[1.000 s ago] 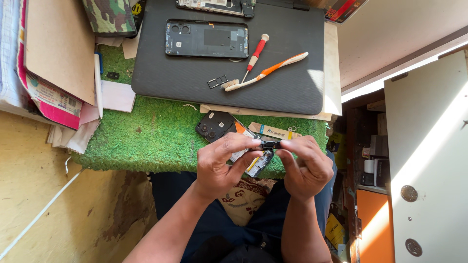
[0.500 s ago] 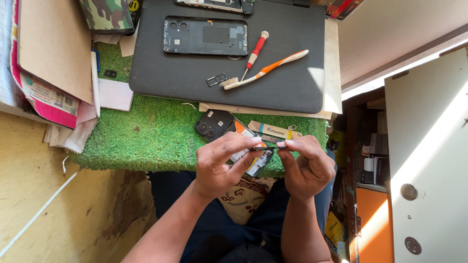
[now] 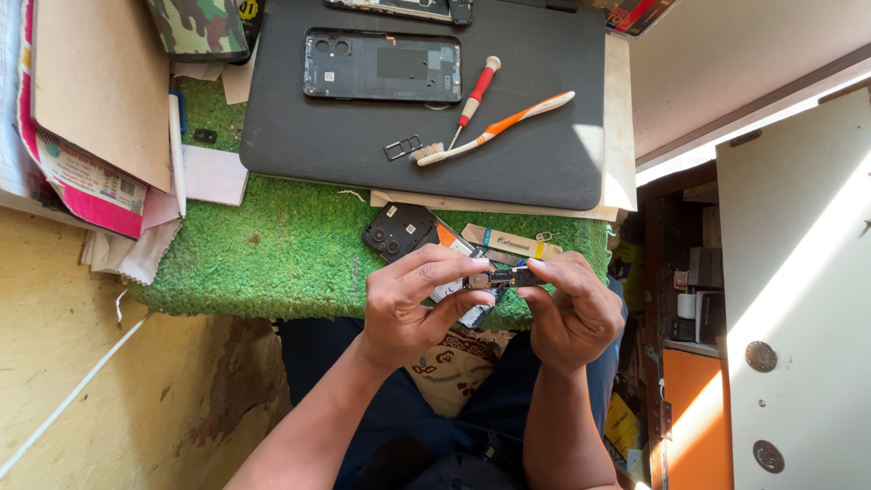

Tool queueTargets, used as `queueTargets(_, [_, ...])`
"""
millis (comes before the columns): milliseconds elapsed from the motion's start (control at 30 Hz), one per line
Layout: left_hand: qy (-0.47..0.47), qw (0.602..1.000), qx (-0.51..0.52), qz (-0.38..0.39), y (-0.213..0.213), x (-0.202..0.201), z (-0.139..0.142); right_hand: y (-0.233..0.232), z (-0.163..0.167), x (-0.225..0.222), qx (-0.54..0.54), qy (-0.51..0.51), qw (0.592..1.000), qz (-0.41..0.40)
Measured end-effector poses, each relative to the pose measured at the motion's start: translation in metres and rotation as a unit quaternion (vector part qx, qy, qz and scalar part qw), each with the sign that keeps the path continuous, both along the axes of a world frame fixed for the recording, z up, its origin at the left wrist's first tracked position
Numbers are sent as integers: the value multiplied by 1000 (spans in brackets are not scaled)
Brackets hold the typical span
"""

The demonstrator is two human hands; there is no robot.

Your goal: The person repairs a disassembled smartphone at a workbench. They hold the phone body with one hand and use a small tool to pry and work on internal components near the edge, repositioning the phone and continuing to work on the small parts throughout the clip.

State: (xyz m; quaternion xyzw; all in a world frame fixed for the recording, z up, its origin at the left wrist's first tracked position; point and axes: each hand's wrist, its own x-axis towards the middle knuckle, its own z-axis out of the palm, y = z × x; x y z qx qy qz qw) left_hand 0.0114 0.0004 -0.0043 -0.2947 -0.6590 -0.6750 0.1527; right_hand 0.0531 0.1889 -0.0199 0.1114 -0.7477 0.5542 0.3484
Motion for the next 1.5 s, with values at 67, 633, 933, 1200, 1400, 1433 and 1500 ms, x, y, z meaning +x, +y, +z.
queueTargets(67, [-2, 1000, 0, 1, 0, 0, -1, 1, -3, 1, 11, 1, 1000, 7])
queueTargets(633, [-7, 995, -8, 101, 6, 2, -2, 28, 27, -8, 235, -151, 952, -128])
queueTargets(933, [-7, 997, -4, 73, 6, 3, -3, 23, 41, -20, 366, -188, 902, -131])
queueTargets(1200, [-2, 998, 1, 63, 8, 3, -4, 27, 22, -18, 305, -91, 931, -182])
queueTargets(1400, [5, 997, -30, 66, 8, 2, -1, 14, 4, -10, -186, -5, 981, 61])
queueTargets(1433, [4, 997, -39, 64, 8, 1, -1, 10, 2, -9, -212, 1, 974, 81])
queueTargets(1500, [27, 996, -58, 69, 8, 0, 1, 2, -2, -8, -265, 14, 956, 121])
